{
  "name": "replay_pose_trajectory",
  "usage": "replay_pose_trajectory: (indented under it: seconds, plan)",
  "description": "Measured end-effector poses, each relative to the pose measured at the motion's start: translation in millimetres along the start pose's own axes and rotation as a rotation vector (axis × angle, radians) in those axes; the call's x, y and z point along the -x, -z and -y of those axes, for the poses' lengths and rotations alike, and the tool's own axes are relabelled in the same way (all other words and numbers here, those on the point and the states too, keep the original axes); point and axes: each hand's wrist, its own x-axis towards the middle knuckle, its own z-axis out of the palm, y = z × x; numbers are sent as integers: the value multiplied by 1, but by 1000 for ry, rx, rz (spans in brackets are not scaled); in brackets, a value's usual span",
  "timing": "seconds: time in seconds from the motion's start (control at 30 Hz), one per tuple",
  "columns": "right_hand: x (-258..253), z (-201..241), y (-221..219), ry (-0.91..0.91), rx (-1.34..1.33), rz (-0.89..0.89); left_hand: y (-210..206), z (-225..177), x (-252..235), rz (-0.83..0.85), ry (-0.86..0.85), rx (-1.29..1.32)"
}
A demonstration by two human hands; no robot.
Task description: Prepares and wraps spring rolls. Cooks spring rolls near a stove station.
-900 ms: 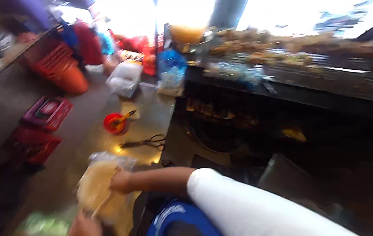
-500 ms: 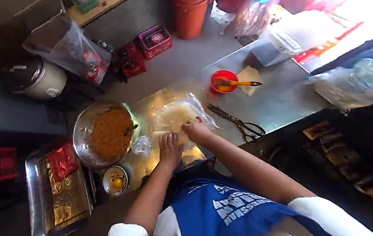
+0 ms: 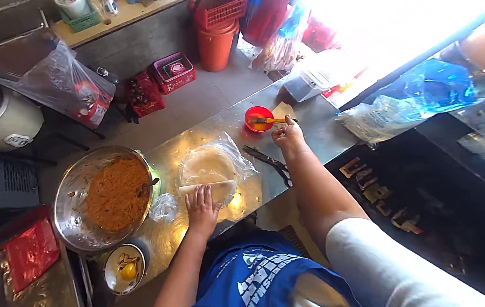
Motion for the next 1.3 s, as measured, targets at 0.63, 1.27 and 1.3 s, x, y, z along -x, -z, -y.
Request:
replay_pose_trajectory:
  seconds: [0.63,1.27,1.3]
  plan:
    - [87,58,11,1296,750,441,12,1,-6,105,34,-24]
    - [161,-174,33,943,1109,937,1,5,7,-61,-59,22]
    - [159,-174,35,1012,1135,896,1,6,7,-63,-66,11]
